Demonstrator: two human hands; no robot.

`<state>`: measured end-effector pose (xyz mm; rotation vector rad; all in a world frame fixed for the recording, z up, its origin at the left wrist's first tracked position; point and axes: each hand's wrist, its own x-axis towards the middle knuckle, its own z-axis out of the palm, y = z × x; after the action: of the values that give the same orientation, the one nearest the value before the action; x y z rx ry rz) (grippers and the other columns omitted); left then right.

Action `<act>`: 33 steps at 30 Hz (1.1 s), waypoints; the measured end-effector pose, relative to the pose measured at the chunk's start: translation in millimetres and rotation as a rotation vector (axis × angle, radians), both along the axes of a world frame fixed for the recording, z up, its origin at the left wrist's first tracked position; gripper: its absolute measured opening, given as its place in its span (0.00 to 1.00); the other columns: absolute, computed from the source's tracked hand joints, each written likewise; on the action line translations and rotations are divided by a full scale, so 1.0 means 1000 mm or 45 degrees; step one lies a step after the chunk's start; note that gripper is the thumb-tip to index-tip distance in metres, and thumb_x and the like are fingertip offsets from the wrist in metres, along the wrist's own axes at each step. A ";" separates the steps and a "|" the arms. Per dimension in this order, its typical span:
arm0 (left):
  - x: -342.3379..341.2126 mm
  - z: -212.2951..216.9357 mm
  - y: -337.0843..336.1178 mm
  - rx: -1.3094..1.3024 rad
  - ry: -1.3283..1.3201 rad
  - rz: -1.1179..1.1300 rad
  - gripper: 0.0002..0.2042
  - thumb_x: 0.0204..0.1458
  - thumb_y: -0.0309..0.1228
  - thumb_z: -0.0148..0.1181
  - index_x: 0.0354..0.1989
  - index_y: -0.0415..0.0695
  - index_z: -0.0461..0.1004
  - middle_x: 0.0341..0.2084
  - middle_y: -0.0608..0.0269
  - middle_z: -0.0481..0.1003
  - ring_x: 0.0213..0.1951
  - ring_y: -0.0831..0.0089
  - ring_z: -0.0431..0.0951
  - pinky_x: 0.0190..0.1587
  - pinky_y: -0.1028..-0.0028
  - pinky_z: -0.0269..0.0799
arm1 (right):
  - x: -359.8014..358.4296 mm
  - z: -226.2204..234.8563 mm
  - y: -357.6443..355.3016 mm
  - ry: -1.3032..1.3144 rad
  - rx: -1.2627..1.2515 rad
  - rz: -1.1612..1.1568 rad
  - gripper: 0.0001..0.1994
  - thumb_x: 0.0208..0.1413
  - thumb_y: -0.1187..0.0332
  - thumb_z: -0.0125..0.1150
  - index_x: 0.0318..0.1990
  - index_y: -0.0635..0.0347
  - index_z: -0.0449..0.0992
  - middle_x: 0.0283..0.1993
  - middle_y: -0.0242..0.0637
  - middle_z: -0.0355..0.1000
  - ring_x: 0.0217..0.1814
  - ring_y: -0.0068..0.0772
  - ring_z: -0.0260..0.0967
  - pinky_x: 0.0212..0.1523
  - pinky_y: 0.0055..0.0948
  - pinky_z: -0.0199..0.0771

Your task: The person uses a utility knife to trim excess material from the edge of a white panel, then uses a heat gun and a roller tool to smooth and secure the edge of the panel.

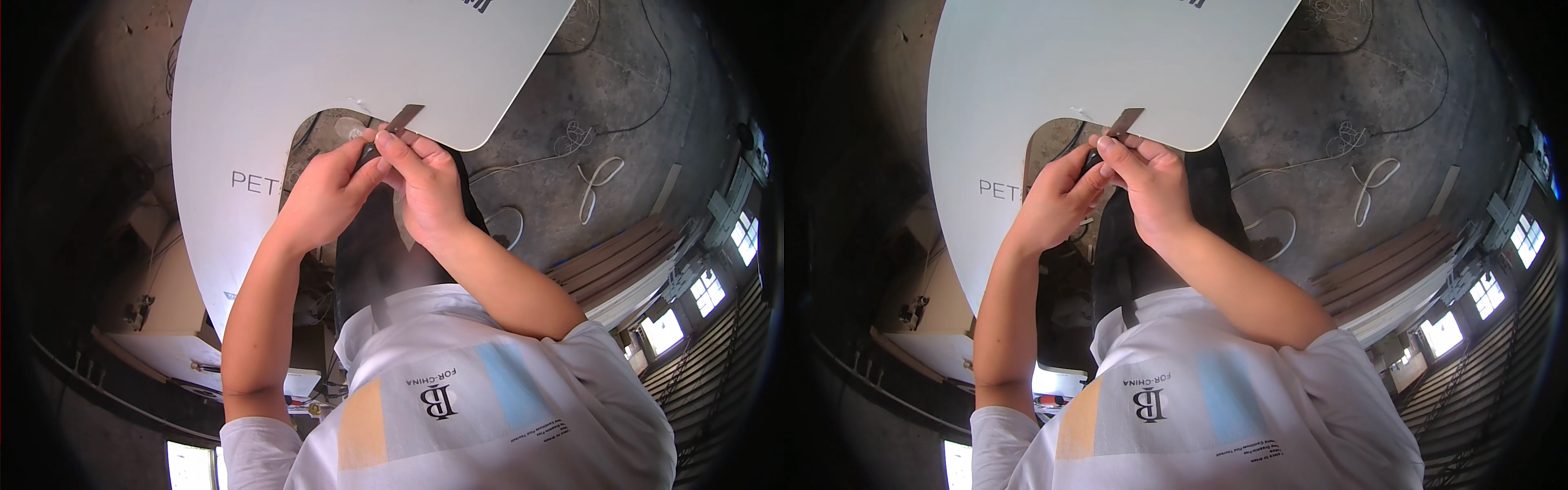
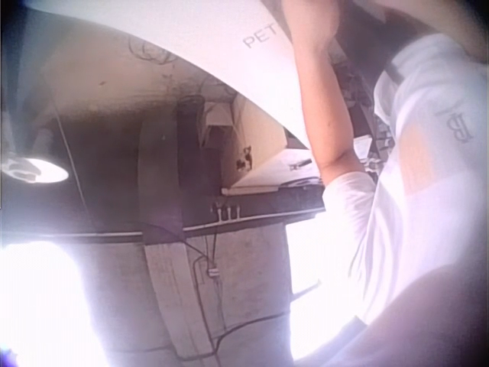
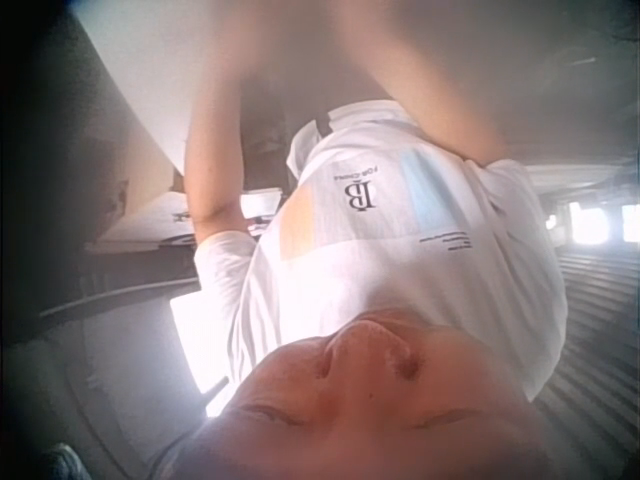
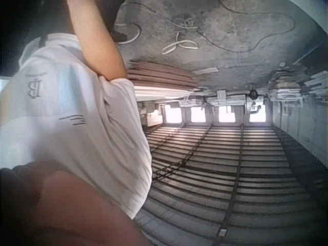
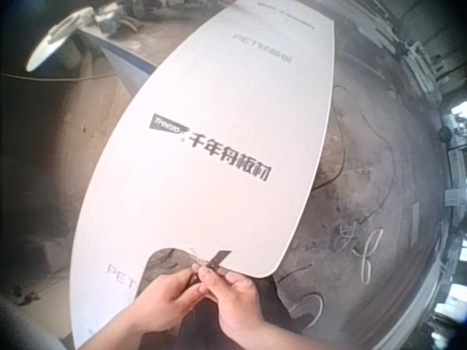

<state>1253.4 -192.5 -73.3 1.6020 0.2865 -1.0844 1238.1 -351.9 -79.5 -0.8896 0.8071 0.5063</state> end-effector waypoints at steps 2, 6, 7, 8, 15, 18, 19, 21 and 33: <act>0.001 0.002 0.002 0.031 0.013 -0.021 0.23 0.69 0.41 0.55 0.63 0.35 0.71 0.21 0.59 0.69 0.25 0.71 0.67 0.32 0.68 0.67 | 0.000 -0.001 0.001 -0.002 0.006 0.001 0.14 0.64 0.64 0.68 0.48 0.68 0.83 0.36 0.29 0.78 0.37 0.18 0.72 0.46 0.25 0.77; 0.003 0.003 0.001 -0.004 0.000 -0.010 0.23 0.69 0.40 0.55 0.63 0.35 0.71 0.21 0.59 0.69 0.25 0.71 0.67 0.32 0.68 0.67 | 0.000 0.001 0.001 0.011 -0.026 0.012 0.15 0.64 0.63 0.68 0.49 0.68 0.83 0.37 0.29 0.78 0.36 0.18 0.71 0.46 0.25 0.76; 0.004 0.003 0.001 -0.001 0.008 -0.040 0.23 0.69 0.40 0.55 0.64 0.35 0.71 0.21 0.59 0.69 0.25 0.71 0.67 0.32 0.68 0.68 | 0.000 0.002 0.001 0.021 -0.036 0.002 0.15 0.64 0.63 0.68 0.49 0.68 0.82 0.37 0.29 0.78 0.36 0.18 0.71 0.46 0.25 0.76; 0.004 0.003 0.001 0.002 0.016 -0.070 0.23 0.69 0.40 0.55 0.64 0.35 0.70 0.21 0.59 0.69 0.25 0.71 0.68 0.33 0.68 0.68 | -0.001 0.001 0.000 0.022 -0.037 0.004 0.15 0.64 0.63 0.68 0.49 0.68 0.82 0.37 0.29 0.78 0.36 0.18 0.71 0.46 0.25 0.76; 0.006 0.007 -0.005 -0.006 -0.009 -0.111 0.24 0.69 0.39 0.56 0.65 0.33 0.69 0.22 0.56 0.71 0.26 0.69 0.70 0.34 0.68 0.69 | -0.007 -0.002 -0.008 0.025 -0.042 -0.011 0.13 0.65 0.66 0.68 0.49 0.67 0.82 0.44 0.34 0.81 0.37 0.18 0.72 0.48 0.26 0.79; 0.002 0.005 -0.008 -0.025 -0.005 -0.095 0.25 0.68 0.40 0.56 0.66 0.32 0.68 0.22 0.56 0.71 0.26 0.68 0.70 0.34 0.67 0.69 | -0.010 -0.002 -0.013 0.028 -0.020 -0.007 0.13 0.65 0.66 0.68 0.49 0.67 0.82 0.44 0.34 0.81 0.37 0.18 0.72 0.48 0.27 0.79; 0.003 0.004 -0.008 -0.013 -0.029 -0.106 0.25 0.68 0.40 0.56 0.66 0.33 0.69 0.22 0.56 0.71 0.26 0.68 0.70 0.34 0.67 0.69 | -0.009 -0.002 -0.014 0.036 -0.009 -0.010 0.13 0.65 0.66 0.68 0.49 0.66 0.82 0.44 0.34 0.81 0.37 0.18 0.72 0.48 0.27 0.79; 0.003 0.004 -0.007 -0.002 -0.054 -0.118 0.25 0.68 0.40 0.56 0.66 0.34 0.69 0.22 0.56 0.71 0.26 0.68 0.70 0.34 0.67 0.69 | -0.006 -0.002 -0.012 0.027 -0.002 -0.004 0.13 0.64 0.65 0.68 0.48 0.66 0.82 0.44 0.34 0.81 0.37 0.18 0.72 0.48 0.27 0.79; 0.005 0.007 -0.004 0.041 -0.002 -0.096 0.22 0.68 0.40 0.56 0.63 0.37 0.71 0.23 0.55 0.73 0.26 0.66 0.71 0.34 0.66 0.69 | -0.001 -0.001 -0.008 0.028 -0.005 0.007 0.13 0.63 0.65 0.70 0.47 0.67 0.82 0.39 0.34 0.80 0.38 0.20 0.73 0.48 0.27 0.78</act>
<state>1258.7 -197.0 -65.9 1.6532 0.2454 -1.1414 1236.9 -359.8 -80.1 -0.8913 0.8261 0.5201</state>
